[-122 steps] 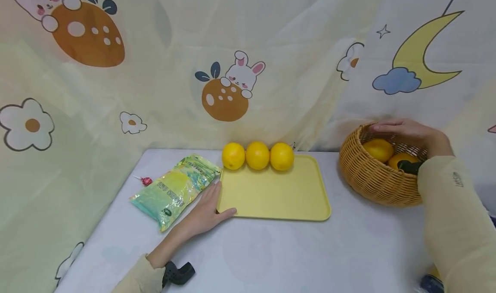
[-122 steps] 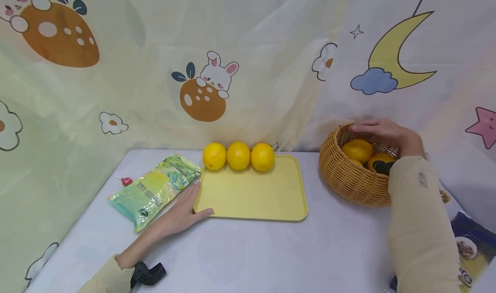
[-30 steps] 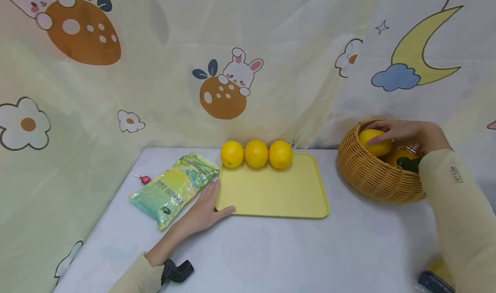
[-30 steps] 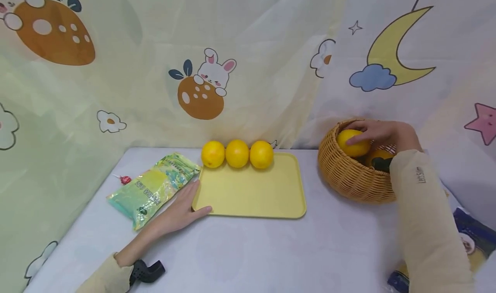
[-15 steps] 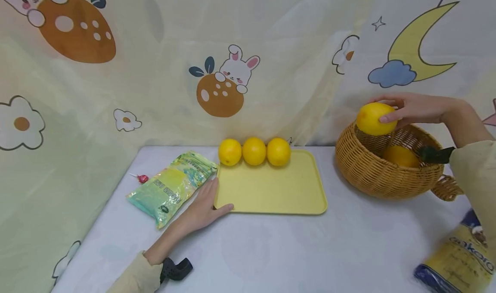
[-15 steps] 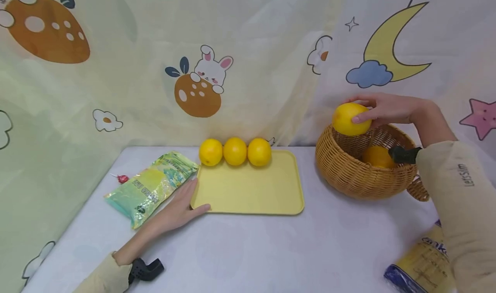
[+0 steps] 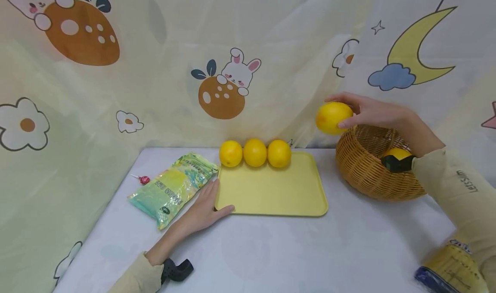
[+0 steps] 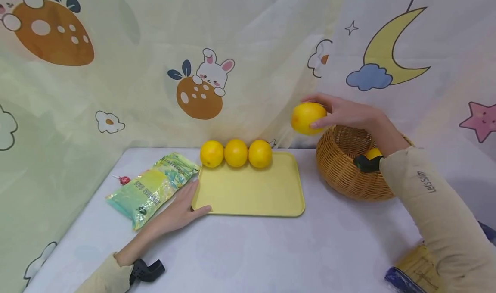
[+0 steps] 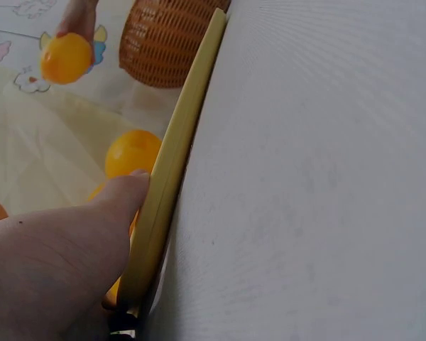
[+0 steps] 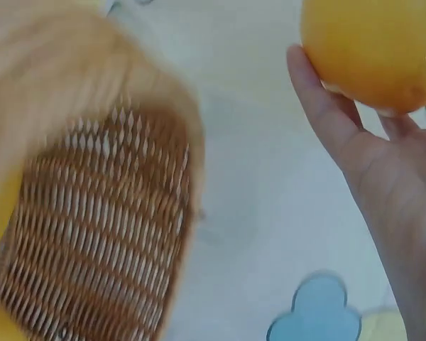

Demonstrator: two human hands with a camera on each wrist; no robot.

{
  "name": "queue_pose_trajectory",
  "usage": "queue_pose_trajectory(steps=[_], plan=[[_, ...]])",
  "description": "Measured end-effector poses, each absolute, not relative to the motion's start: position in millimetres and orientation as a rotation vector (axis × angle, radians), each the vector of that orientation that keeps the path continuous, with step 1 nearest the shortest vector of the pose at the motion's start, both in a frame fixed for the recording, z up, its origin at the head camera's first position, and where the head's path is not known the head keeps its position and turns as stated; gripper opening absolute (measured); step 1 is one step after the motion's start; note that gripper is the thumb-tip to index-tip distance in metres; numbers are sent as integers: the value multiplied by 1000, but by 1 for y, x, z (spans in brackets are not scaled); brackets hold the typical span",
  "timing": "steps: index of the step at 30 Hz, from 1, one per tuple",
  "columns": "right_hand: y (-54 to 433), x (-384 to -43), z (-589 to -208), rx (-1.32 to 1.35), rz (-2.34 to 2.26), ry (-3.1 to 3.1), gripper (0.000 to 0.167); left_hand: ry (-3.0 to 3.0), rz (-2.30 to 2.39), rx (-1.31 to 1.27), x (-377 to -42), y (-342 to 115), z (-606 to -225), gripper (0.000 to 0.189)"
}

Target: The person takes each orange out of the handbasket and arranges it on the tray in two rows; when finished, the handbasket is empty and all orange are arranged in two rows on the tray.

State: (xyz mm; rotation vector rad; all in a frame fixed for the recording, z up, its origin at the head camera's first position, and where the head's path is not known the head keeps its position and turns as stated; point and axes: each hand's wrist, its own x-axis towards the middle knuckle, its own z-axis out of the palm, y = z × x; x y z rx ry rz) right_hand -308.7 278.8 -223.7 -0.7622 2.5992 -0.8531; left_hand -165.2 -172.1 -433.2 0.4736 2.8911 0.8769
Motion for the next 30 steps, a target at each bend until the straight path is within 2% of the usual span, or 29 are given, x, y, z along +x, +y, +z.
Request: queue_pose_trajectory(steps=[9,25,30], plan=[[235,-330,-238,-848,-1103,2475,65,2890,881,468,-164,-172,-432,102],[213,-350,-271,-856,-1384,2152,55,2919,869,498,-164,-172,-432,101],[208,-351,-276,-853,-1391,2182,60,2912,864,494,-164,-173,-433,101]])
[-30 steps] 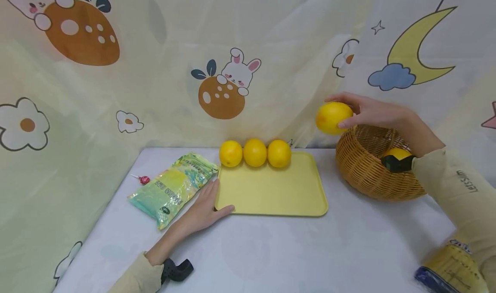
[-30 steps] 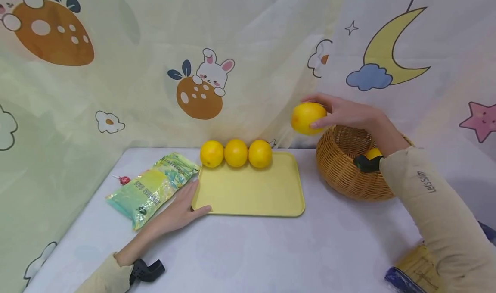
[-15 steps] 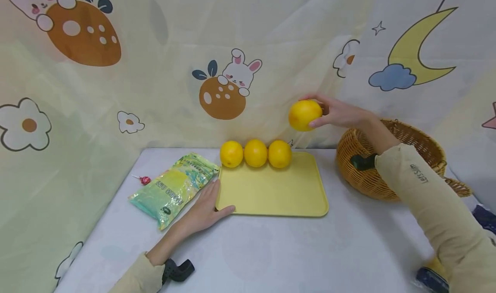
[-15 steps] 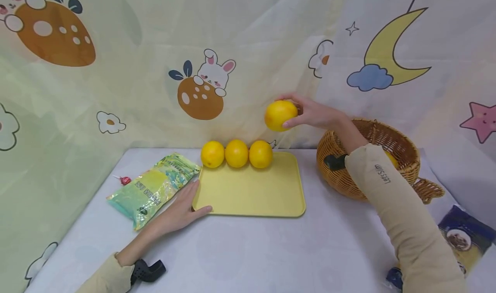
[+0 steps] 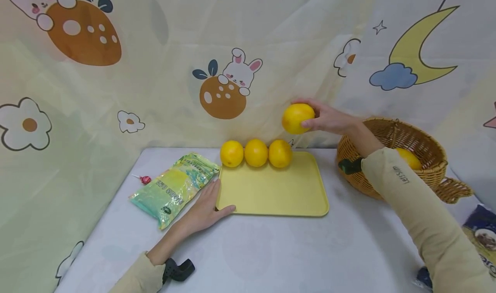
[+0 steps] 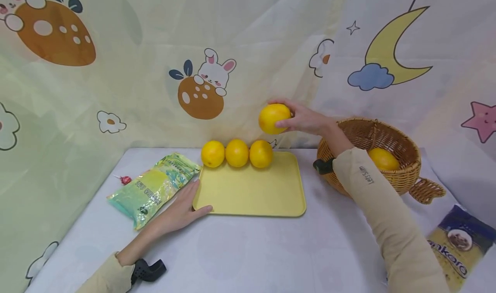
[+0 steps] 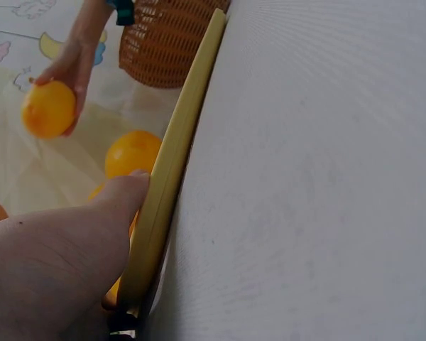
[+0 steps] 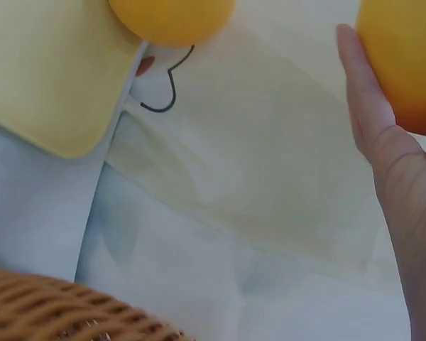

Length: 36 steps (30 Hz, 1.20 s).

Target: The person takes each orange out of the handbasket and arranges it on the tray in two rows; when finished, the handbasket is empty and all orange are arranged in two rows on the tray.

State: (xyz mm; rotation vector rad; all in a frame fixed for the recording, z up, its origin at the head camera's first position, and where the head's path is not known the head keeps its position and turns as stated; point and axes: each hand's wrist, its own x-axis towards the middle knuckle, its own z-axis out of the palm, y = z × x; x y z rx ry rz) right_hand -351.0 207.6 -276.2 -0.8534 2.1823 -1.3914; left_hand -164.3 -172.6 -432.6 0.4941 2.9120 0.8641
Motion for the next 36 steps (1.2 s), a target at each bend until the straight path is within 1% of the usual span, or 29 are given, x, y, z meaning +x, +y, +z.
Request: queue_pose_trajectory(steps=[3,6,8,15,25,33,36], plan=[[203,-350,-279,-800,-1412,2216,58,2916,854,495,-165,-172,-433,102],[199,-347,-283,-718,-1484,2203,51,2918,850,499,-165,-172,-434,101],[196,-343,-285,-668,-1526,2202,49,2911,851,493,-164,-172,-434,102],[182,-330,-289,-632,-1674,2135,53,2918,839,484,-164,-172,-432,102],[180,-331,-311,-630,-1944,1925,53,2918,843,482,-165,-172,-431,101],[182,-328,-321,-589,-1956,1905,61,2919,848,488,-164,-171,-431,101],[182,-327,-322,-518,-1969,1967,58,2924,851,495,-164,-171,-431,101]])
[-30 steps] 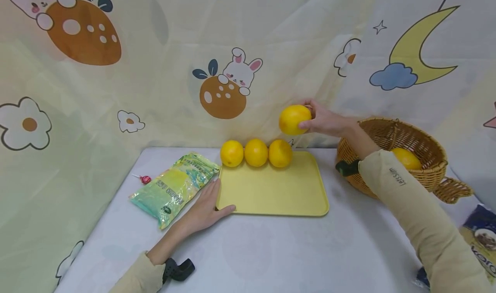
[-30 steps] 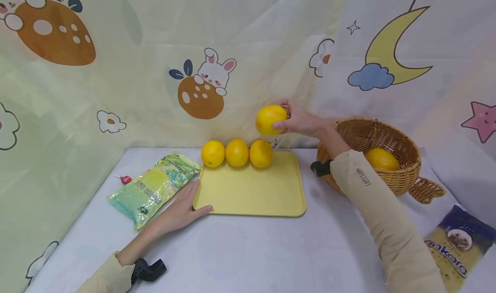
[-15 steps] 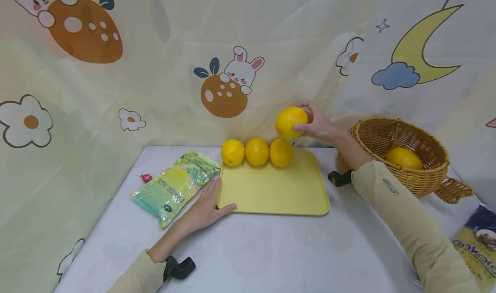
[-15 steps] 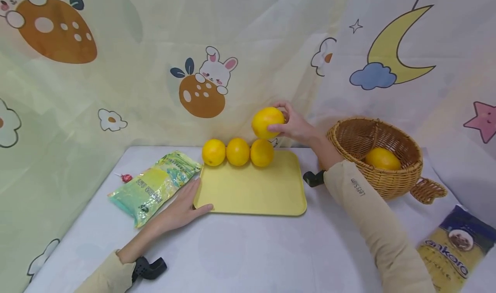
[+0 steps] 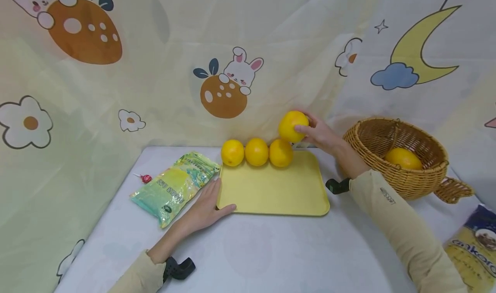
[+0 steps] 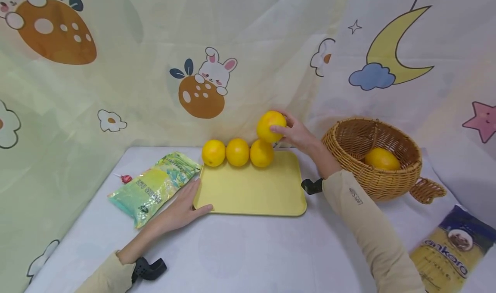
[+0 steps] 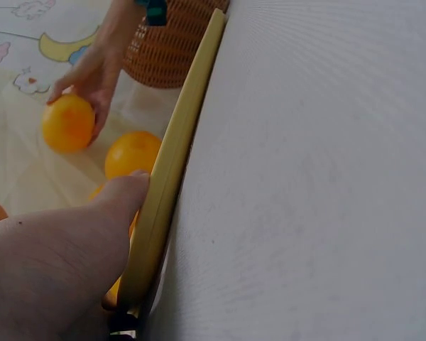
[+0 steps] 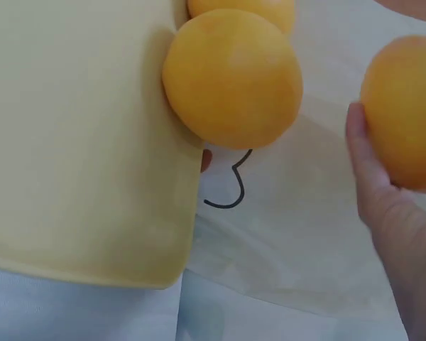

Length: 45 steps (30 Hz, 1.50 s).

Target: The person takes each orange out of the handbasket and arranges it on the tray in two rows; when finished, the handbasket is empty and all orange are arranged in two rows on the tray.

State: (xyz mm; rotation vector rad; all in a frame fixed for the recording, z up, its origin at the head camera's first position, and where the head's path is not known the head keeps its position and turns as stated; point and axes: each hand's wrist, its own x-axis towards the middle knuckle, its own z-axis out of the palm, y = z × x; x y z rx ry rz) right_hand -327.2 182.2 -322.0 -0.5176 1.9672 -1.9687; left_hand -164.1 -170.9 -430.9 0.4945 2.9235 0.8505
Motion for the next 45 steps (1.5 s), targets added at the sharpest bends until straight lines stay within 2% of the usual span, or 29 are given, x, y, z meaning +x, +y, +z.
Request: queue_pose_trajectory(steps=[5,14,23,37,45], plan=[[186,-327,-325,-400,-1905,2167,52,2920,846,483,-164,-171,-431,102],[203,-321,-332,-290,-1591,2480,69,2924,838,484,-165,-171,-431,100],[208,-323,-347,-338,-1077,2675,71,2922,860,508,-165,-171,-432,101],[206,-320,-357,-398,-997,2660,77,2911,857,482,-163,-171,-429,101],[206,-300,-341,-446,-1011,2815,68,2906,874,474,-163,-171,-429,101]])
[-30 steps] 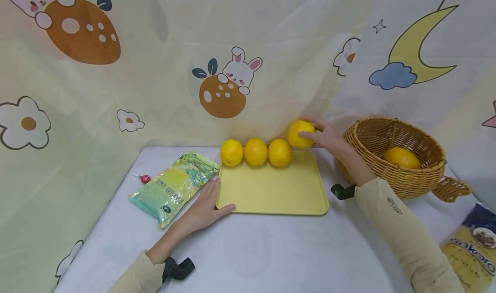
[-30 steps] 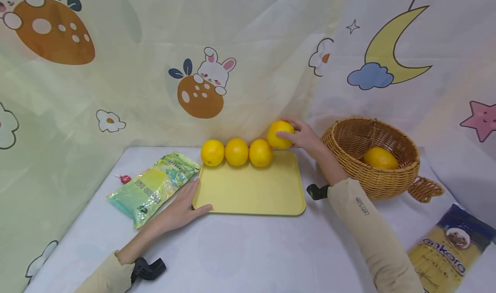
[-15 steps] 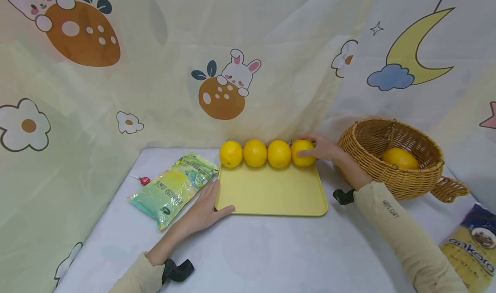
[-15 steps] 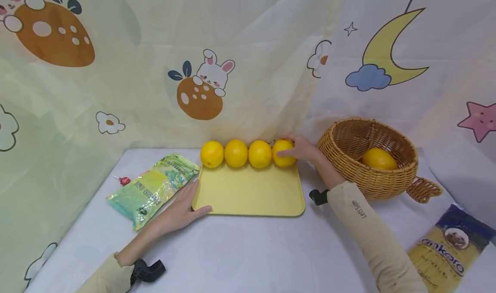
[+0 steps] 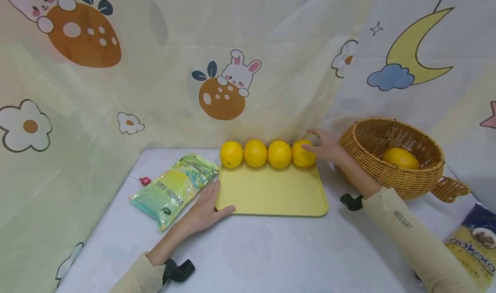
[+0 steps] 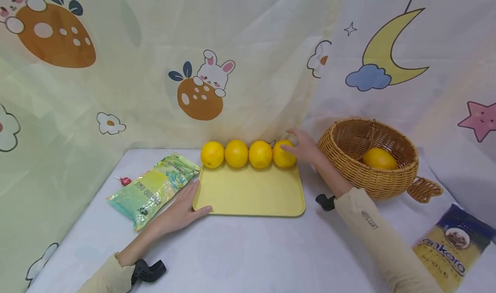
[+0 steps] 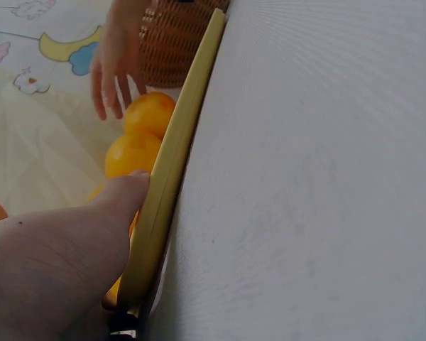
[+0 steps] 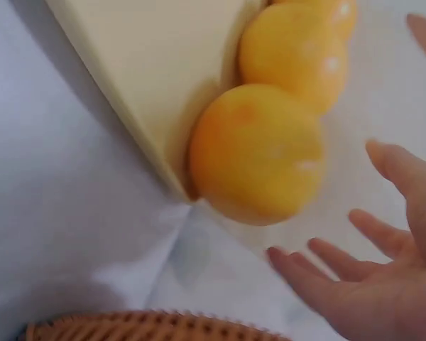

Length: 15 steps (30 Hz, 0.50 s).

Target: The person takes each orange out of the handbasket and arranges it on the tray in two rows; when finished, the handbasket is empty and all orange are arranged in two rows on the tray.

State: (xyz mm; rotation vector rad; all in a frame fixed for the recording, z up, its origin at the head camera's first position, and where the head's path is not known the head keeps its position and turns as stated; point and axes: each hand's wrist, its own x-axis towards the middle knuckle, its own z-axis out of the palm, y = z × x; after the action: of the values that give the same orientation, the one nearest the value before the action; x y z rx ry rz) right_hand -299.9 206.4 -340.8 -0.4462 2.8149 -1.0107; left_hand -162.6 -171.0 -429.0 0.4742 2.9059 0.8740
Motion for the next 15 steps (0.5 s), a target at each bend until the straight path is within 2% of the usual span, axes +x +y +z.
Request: queue_pose_trajectory(steps=[8,15], plan=[[215,-241,-335,-608,-1150,2898,49,2899,867,467,-164,-171,-431,101],[230,-208,-338,-654,-1136,2913,44,2914,857,481,-164,-171,-432,102]])
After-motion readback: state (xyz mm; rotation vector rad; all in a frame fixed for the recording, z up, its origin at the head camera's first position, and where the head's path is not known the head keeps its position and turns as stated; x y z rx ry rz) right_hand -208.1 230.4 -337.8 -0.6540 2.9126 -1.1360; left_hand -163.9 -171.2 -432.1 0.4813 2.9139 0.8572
